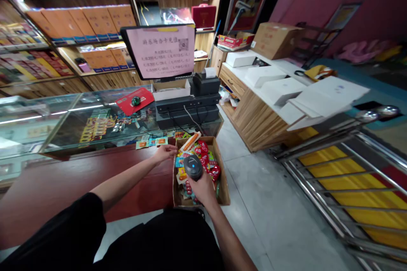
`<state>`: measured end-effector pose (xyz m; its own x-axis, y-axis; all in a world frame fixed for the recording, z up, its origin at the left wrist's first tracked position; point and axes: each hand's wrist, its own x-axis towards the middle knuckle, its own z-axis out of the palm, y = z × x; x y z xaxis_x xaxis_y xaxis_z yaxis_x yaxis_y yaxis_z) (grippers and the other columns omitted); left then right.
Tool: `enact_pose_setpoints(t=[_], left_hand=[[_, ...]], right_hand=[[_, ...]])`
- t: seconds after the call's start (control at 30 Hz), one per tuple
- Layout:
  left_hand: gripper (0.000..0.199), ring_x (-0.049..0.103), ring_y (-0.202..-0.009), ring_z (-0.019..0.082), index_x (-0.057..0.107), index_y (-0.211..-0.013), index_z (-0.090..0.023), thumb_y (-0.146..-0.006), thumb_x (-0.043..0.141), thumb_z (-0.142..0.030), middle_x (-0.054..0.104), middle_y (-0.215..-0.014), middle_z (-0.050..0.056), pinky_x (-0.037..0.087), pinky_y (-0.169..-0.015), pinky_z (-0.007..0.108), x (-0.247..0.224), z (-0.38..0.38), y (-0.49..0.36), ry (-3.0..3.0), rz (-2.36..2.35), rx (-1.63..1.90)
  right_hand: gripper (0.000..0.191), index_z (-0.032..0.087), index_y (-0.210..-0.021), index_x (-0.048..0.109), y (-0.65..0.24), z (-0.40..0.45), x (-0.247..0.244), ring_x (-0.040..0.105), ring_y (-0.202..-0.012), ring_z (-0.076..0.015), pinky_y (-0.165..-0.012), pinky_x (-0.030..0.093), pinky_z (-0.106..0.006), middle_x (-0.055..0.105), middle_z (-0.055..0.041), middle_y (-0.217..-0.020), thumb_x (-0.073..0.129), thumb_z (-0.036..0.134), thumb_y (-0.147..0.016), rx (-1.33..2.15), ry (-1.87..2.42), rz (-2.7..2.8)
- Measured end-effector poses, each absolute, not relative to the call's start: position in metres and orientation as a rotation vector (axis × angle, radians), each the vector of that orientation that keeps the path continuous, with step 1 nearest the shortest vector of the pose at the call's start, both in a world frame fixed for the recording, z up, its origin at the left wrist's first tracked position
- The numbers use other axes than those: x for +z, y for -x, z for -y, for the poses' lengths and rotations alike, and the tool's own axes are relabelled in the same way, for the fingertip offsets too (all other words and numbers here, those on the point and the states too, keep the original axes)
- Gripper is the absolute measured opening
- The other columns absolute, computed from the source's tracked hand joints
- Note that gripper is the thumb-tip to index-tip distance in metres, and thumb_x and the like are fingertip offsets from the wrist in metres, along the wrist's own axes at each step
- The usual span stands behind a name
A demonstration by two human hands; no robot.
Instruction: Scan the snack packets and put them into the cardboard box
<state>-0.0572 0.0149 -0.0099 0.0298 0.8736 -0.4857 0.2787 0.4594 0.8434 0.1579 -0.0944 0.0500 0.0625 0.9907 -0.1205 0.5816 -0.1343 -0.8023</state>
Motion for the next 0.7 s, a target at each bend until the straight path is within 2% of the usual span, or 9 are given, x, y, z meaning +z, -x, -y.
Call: enact_pose_setpoints(t=[0.23,0.33,0.5,0.6,0.7], left_hand=[[0.03,0.067,-0.075,0.014,0.068,-0.107,-0.015,-0.08,0.066,-0.027,0.072,-0.09,0.006,0.054,-0.057,0.02,-0.033,-0.022,0.139,-1.081,-1.607,0.651],[0.025,0.067,-0.077,0.014,0.071,-0.101,-0.016,-0.079,0.067,-0.027,0.073,-0.09,0.006,0.055,-0.063,0.022,-0.046,-0.031,0.173,-1.144,-1.664,0.647],[0.024,0.068,-0.084,0.017,0.071,-0.098,-0.016,-0.077,0.07,-0.027,0.074,-0.089,0.005,0.055,-0.076,0.027,-0.072,-0.047,0.225,-1.187,-1.778,0.602],[0.025,0.068,-0.091,0.018,0.07,-0.1,-0.016,-0.077,0.07,-0.025,0.073,-0.098,0.007,0.052,-0.085,0.028,-0.085,-0.053,0.25,-1.205,-1.852,0.55],[0.038,0.064,-0.104,0.022,0.066,-0.113,-0.015,-0.076,0.07,-0.023,0.069,-0.113,0.011,0.047,-0.094,0.031,-0.095,-0.058,0.267,-1.259,-1.918,0.497]], right_hand=[[0.038,0.016,-0.103,0.07,-0.097,0.069,0.048,0.07,-0.093,-0.0287,-0.079,0.054,-0.035,0.075,-0.0122,-0.094,0.064,0.042,-0.075,0.946,1.747,1.704],[0.043,0.015,-0.107,0.068,-0.073,0.058,0.042,0.069,-0.096,-0.0288,-0.081,0.053,-0.036,0.074,-0.0126,-0.097,0.064,0.044,-0.076,0.967,1.755,1.731],[0.042,0.013,-0.104,0.067,-0.039,0.045,0.032,0.069,-0.098,-0.0299,-0.083,0.053,-0.036,0.073,-0.0154,-0.099,0.062,0.044,-0.077,0.97,1.772,1.786],[0.04,0.013,-0.104,0.067,-0.023,0.039,0.028,0.068,-0.1,-0.0299,-0.083,0.053,-0.036,0.073,-0.0156,-0.101,0.062,0.043,-0.077,0.976,1.794,1.801],[0.04,0.013,-0.104,0.066,-0.012,0.035,0.023,0.068,-0.1,-0.0296,-0.082,0.053,-0.036,0.073,-0.015,-0.101,0.062,0.042,-0.078,1.026,1.81,1.797]])
